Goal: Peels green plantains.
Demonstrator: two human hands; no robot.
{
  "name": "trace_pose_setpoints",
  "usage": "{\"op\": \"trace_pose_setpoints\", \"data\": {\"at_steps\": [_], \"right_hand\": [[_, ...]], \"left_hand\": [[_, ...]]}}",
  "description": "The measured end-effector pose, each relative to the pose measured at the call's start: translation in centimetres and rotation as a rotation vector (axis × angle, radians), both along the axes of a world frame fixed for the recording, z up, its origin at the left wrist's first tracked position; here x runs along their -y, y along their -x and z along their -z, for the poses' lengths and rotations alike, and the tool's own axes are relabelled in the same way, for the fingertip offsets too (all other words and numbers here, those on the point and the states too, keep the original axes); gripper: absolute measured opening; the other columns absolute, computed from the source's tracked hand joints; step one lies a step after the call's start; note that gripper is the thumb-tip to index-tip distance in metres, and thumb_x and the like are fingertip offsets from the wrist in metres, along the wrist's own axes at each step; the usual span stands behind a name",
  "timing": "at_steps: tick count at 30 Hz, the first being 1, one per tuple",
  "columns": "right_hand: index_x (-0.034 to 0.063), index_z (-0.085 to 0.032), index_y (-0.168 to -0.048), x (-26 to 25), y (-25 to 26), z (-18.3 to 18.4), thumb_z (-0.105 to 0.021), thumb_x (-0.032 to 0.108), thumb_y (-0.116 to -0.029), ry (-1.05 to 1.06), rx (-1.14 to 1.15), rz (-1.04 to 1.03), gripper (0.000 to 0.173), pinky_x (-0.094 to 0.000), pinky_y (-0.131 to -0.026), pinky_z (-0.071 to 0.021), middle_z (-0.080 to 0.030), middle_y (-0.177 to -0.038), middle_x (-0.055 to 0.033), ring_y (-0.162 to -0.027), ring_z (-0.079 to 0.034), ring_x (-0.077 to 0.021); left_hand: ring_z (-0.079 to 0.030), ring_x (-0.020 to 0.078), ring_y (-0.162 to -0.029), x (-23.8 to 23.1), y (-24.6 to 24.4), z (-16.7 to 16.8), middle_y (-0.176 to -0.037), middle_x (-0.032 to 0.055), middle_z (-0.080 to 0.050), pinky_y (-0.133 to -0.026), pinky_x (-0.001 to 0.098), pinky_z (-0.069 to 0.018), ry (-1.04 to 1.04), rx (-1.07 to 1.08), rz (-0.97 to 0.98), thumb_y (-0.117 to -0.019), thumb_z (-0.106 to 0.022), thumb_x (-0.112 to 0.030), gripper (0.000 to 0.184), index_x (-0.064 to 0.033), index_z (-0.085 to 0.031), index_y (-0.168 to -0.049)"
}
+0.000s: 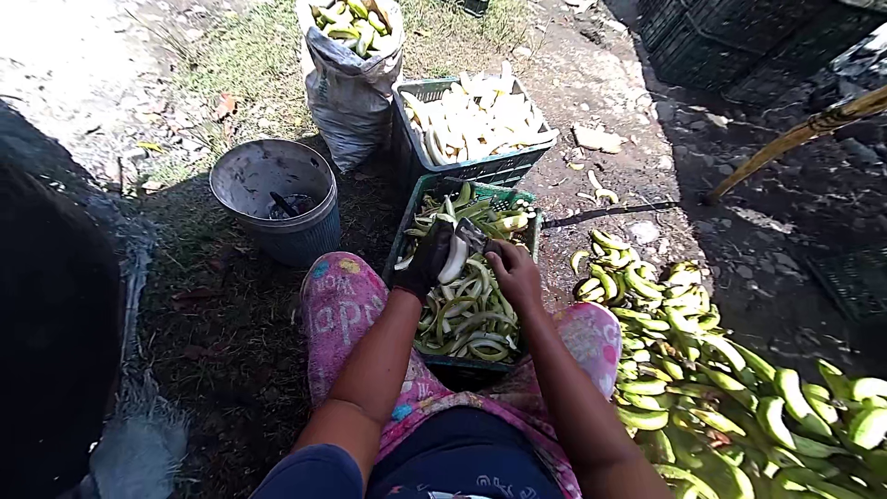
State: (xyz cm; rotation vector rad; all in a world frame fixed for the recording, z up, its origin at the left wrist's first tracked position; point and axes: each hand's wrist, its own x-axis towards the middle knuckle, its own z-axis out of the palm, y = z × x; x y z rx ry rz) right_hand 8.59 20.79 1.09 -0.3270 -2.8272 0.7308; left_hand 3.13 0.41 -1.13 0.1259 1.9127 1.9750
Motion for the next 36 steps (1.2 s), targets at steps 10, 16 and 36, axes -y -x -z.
{"op": "trace_pose_setpoints", "data": {"at_steps": [10, 16, 36], "right_hand": [[0.0213, -0.067, -0.138, 3.5, 0.1, 0.5, -0.044, 0.063, -0.1008, -0.102, -0.23, -0.045, 0.06, -0.0629, -0.084, -0.0491, -0.067, -0.111, -0.0201, -0.1, -0.065, -0.0399], [0.0194, -0.069, -0.134, 1.7, 1.4, 0.1, -0.035, 0.06, -0.1043, -0.197, -0.267, -0.035, 0.061, -0.0626, -0.083, -0.0498, -0.069, -0.11, -0.0203, -0.1, -0.066, -0.0407], [0.0169, -0.063, -0.14, 1.6, 2.1, 0.5, -0.047, 0.058, -0.1031, 0.181, -0.162, 0.074, 0.058, -0.0657, -0.093, -0.0466, -0.064, -0.124, -0.0217, -0.113, -0.061, -0.0411]], "left_hand": [[-0.064, 0.0132, -0.084, 1.4, -0.2, -1.2, -0.103, 0.0027, -0.067, -0.071, 0.0357, -0.0566, -0.405, 0.119, -0.086, -0.1076, -0.036, -0.052, 0.045, -0.02, -0.062, -0.126], [-0.063, 0.0197, -0.102, 0.0, 0.1, -2.7, -0.121, 0.0123, -0.064, -0.088, 0.0433, -0.0532, -0.048, -0.206, -0.02, -0.1107, -0.034, -0.036, 0.042, -0.0119, -0.054, -0.139], [-0.062, 0.0089, -0.078, 0.4, -0.7, -1.3, -0.097, -0.0001, -0.065, -0.067, 0.0277, -0.0545, -0.625, 0.078, 0.053, -0.1085, -0.039, -0.041, 0.034, -0.0202, -0.062, -0.122]]}}
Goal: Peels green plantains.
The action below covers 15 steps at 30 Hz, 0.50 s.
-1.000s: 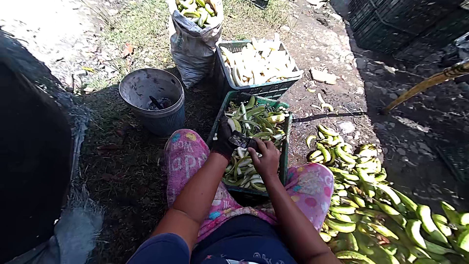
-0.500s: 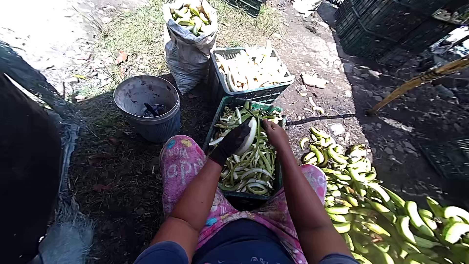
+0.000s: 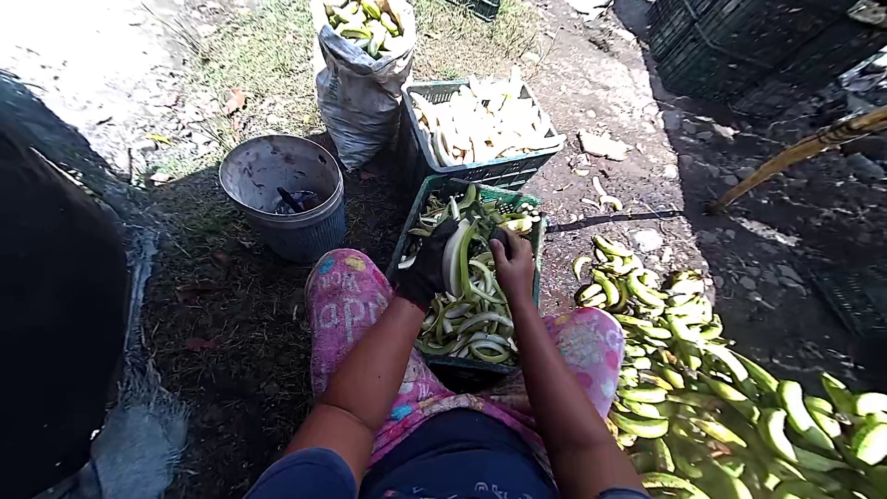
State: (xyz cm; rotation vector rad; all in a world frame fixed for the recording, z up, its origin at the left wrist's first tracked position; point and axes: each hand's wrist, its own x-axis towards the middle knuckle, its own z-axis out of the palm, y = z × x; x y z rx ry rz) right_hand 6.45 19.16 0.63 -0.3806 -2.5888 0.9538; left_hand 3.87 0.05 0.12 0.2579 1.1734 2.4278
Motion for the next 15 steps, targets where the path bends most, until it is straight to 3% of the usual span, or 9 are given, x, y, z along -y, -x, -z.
{"op": "trace_pose_setpoints", "data": {"at_steps": [2, 4, 5, 7, 9, 10, 12, 15], "right_hand": [[0.0201, -0.059, -0.143, -1.4, 1.1, 0.5, -0.04, 0.061, -0.1053, 0.236, 0.037, 0.07, 0.058, -0.0637, -0.096, -0.0488, -0.063, -0.132, -0.0174, -0.119, -0.061, -0.036], [0.0181, -0.059, -0.144, -1.9, 0.4, 0.5, -0.045, 0.055, -0.1051, 0.238, 0.031, -0.071, 0.055, -0.0608, -0.098, -0.0497, -0.062, -0.134, -0.0166, -0.121, -0.06, -0.0333], [0.0169, -0.06, -0.143, -2.0, -0.5, 0.4, -0.048, 0.053, -0.1036, 0.165, 0.032, -0.197, 0.055, -0.0586, -0.097, -0.0512, -0.063, -0.131, -0.0171, -0.119, -0.061, -0.0324], [0.0181, -0.065, -0.138, -2.5, -2.4, 0.7, -0.049, 0.064, -0.0984, -0.077, -0.014, -0.456, 0.063, -0.0572, -0.094, -0.0504, -0.065, -0.12, -0.0153, -0.11, -0.063, -0.0303], [0.0219, -0.071, -0.131, -2.7, -2.8, 0.7, -0.047, 0.073, -0.0957, -0.273, -0.103, -0.563, 0.067, -0.0568, -0.093, -0.0476, -0.067, -0.109, -0.0121, -0.103, -0.063, -0.0285], [0.0225, -0.072, -0.13, -2.8, -2.7, 0.4, -0.048, 0.072, -0.0953, -0.323, -0.106, -0.551, 0.065, -0.0576, -0.093, -0.0474, -0.067, -0.108, -0.0128, -0.102, -0.063, -0.0299], [0.0215, -0.072, -0.13, -2.6, -1.7, -0.2, -0.052, 0.066, -0.096, -0.363, -0.063, -0.437, 0.059, -0.0611, -0.091, -0.0487, -0.068, -0.11, -0.0172, -0.102, -0.064, -0.0358], [0.019, -0.066, -0.137, -2.2, 1.2, -1.2, -0.056, 0.053, -0.1009, -0.257, 0.002, -0.144, 0.051, -0.0659, -0.09, -0.048, -0.065, -0.118, -0.0237, -0.108, -0.062, -0.0441]], "left_hand": [[-0.065, 0.0117, -0.08, -0.2, 0.6, 0.7, -0.096, 0.0012, -0.068, -0.069, 0.032, -0.0571, -0.113, 0.049, 0.036, -0.1074, -0.04, -0.044, 0.035, -0.0202, -0.063, -0.119], [-0.064, 0.0112, -0.079, 0.4, 1.5, 1.9, -0.096, 0.001, -0.068, -0.069, 0.0325, -0.057, -0.035, 0.048, -0.037, -0.1074, -0.043, -0.039, 0.032, -0.0185, -0.064, -0.119], [-0.062, 0.0101, -0.076, 0.7, 1.5, 1.8, -0.093, 0.0002, -0.066, -0.066, 0.0313, -0.0556, 0.059, 0.074, -0.076, -0.1069, -0.044, -0.038, 0.029, -0.0186, -0.063, -0.117], [-0.061, 0.0132, -0.08, 1.7, 0.7, 0.6, -0.1, 0.0047, -0.065, -0.07, 0.0341, -0.0541, 0.248, 0.082, -0.132, -0.1061, -0.05, -0.031, 0.027, -0.0147, -0.062, -0.124], [-0.058, 0.0073, -0.073, 1.6, 0.4, -0.3, -0.093, -0.001, -0.062, -0.065, 0.0272, -0.0524, 0.324, 0.069, -0.167, -0.1069, -0.045, -0.038, 0.027, -0.0196, -0.061, -0.12], [-0.058, 0.0084, -0.074, 1.3, 0.3, -0.2, -0.095, 0.0001, -0.063, -0.065, 0.0289, -0.0518, 0.4, 0.015, -0.18, -0.1069, -0.046, -0.035, 0.026, -0.0192, -0.061, -0.121], [-0.064, 0.018, -0.093, 0.6, 0.2, 0.3, -0.113, 0.0074, -0.067, -0.077, 0.0422, -0.055, 0.567, -0.15, -0.171, -0.1043, -0.053, -0.022, 0.027, -0.0168, -0.062, -0.13], [-0.063, 0.0257, -0.104, -1.0, 0.0, -0.3, -0.122, 0.0153, -0.064, -0.086, 0.0483, -0.054, 0.68, -0.348, -0.231, -0.1066, -0.049, -0.017, 0.03, -0.0102, -0.058, -0.135]]}}
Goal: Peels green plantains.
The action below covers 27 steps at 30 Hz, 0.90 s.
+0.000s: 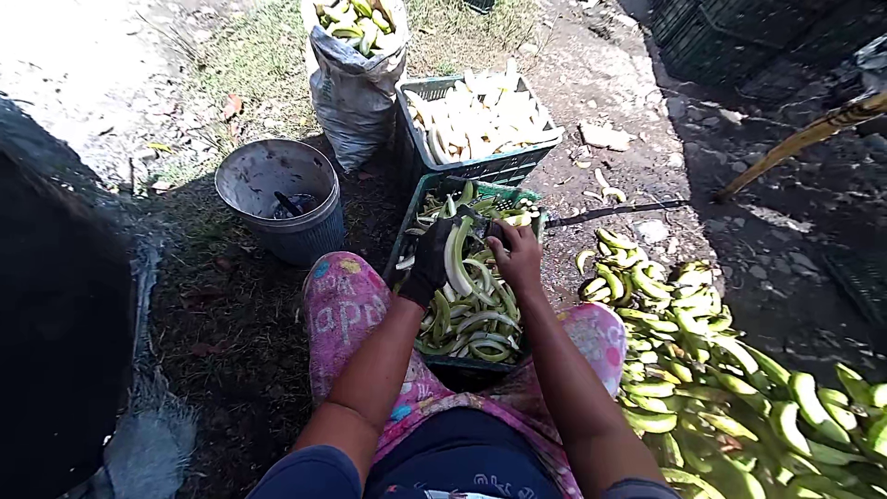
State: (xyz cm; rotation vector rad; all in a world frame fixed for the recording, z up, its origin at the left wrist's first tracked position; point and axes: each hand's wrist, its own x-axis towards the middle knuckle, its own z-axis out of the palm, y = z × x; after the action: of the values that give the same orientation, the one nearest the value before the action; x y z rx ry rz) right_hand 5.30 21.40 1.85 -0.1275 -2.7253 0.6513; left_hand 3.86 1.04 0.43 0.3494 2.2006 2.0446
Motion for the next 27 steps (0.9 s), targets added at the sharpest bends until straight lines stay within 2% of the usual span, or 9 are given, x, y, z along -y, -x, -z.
{"op": "trace_pose_setpoints", "data": {"at_steps": [3, 8, 12, 14, 16, 18, 20, 23, 27], "right_hand": [[0.0206, -0.063, -0.14, 0.2, 1.8, -0.9, -0.048, 0.056, -0.1042, 0.166, 0.065, 0.148, 0.053, -0.0692, -0.089, -0.0477, -0.066, -0.119, -0.0241, -0.11, -0.063, -0.0444], [0.0263, -0.062, -0.141, -1.1, 1.4, -0.6, -0.048, 0.06, -0.1033, 0.258, 0.182, 0.089, 0.053, -0.0674, -0.088, -0.0491, -0.063, -0.124, -0.0209, -0.11, -0.062, -0.041], [0.0266, -0.062, -0.142, -5.6, 0.5, 0.8, -0.053, 0.056, -0.1029, 0.222, 0.253, 0.095, 0.049, -0.067, -0.09, -0.0492, -0.064, -0.121, -0.0227, -0.109, -0.063, -0.042], [0.0252, -0.062, -0.141, -9.3, -0.1, 2.7, -0.053, 0.056, -0.1027, 0.267, 0.289, 0.112, 0.05, -0.066, -0.095, -0.0489, -0.065, -0.126, -0.0212, -0.115, -0.062, -0.0404], [0.0236, -0.062, -0.142, -12.6, -1.2, 4.5, -0.05, 0.056, -0.1036, 0.332, 0.306, 0.167, 0.051, -0.0623, -0.106, -0.0456, -0.065, -0.135, -0.0151, -0.127, -0.06, -0.0342], [0.0178, -0.064, -0.141, -14.6, -2.3, 5.1, -0.05, 0.052, -0.1052, 0.432, 0.285, 0.281, 0.051, -0.0592, -0.114, -0.0396, -0.062, -0.14, -0.0154, -0.135, -0.055, -0.033], [0.0086, -0.063, -0.139, -15.3, -2.6, 4.5, -0.05, 0.043, -0.1073, 0.598, 0.149, 0.392, 0.049, -0.0507, -0.115, -0.0405, -0.062, -0.141, -0.0174, -0.135, -0.055, -0.0283], [0.0017, -0.06, -0.138, -15.1, -1.6, 3.8, -0.047, 0.036, -0.1099, 0.913, -0.04, 0.547, 0.046, -0.0389, -0.095, -0.0502, -0.065, -0.128, -0.0164, -0.107, -0.063, -0.0187], [0.0037, -0.063, -0.134, -15.0, -0.1, 4.1, -0.049, 0.039, -0.109, 1.035, -0.054, 0.553, 0.045, -0.0345, -0.085, -0.0512, -0.067, -0.113, -0.0101, -0.093, -0.062, -0.0132]], "left_hand": [[-0.064, 0.0322, -0.11, 0.5, 0.7, 0.7, -0.124, 0.0223, -0.064, -0.092, 0.0526, -0.0523, 0.124, -0.101, -0.093, -0.1084, -0.047, -0.022, 0.036, -0.003, -0.056, -0.138], [-0.061, 0.0268, -0.118, 1.8, 2.6, 2.4, -0.131, 0.0173, -0.063, -0.102, 0.0497, -0.0494, 0.16, -0.125, -0.19, -0.1081, -0.046, -0.024, 0.037, -0.0066, -0.057, -0.139], [-0.064, 0.0143, -0.097, 0.7, 4.7, 3.3, -0.113, 0.0038, -0.065, -0.084, 0.0395, -0.0557, -0.616, 0.232, -0.296, -0.1084, -0.035, -0.042, 0.04, -0.0172, -0.059, -0.128], [-0.065, 0.0192, -0.094, 0.7, 5.7, 4.4, -0.11, 0.0059, -0.066, -0.079, 0.044, -0.0562, -0.794, 0.465, -0.363, -0.1049, -0.038, -0.055, 0.046, -0.0192, -0.058, -0.127], [-0.065, 0.0242, -0.098, 0.6, 5.7, 4.5, -0.115, 0.0121, -0.065, -0.081, 0.0475, -0.0559, -0.755, 0.572, -0.447, -0.1055, -0.042, -0.05, 0.047, -0.0133, -0.056, -0.131], [-0.065, 0.0249, -0.1, 0.4, 5.5, 4.7, -0.118, 0.0139, -0.064, -0.081, 0.047, -0.0563, -0.647, 0.597, -0.481, -0.1065, -0.041, -0.049, 0.049, -0.0111, -0.054, -0.135], [-0.064, 0.024, -0.103, 0.2, 5.5, 5.6, -0.122, 0.0135, -0.063, -0.083, 0.0464, -0.0563, -0.493, 0.573, -0.496, -0.107, -0.041, -0.048, 0.05, -0.0109, -0.053, -0.137], [-0.056, 0.0256, -0.125, 0.0, 6.2, 6.6, -0.143, 0.0162, -0.055, -0.103, 0.0472, -0.0496, -0.157, 0.468, -0.433, -0.1098, -0.038, -0.04, 0.051, -0.0087, -0.048, -0.148], [-0.06, 0.027, -0.117, -3.8, 10.4, 3.8, -0.135, 0.0186, -0.059, -0.096, 0.0474, -0.052, -0.035, 0.446, -0.353, -0.1099, -0.038, -0.039, 0.048, -0.0058, -0.052, -0.142]]}}
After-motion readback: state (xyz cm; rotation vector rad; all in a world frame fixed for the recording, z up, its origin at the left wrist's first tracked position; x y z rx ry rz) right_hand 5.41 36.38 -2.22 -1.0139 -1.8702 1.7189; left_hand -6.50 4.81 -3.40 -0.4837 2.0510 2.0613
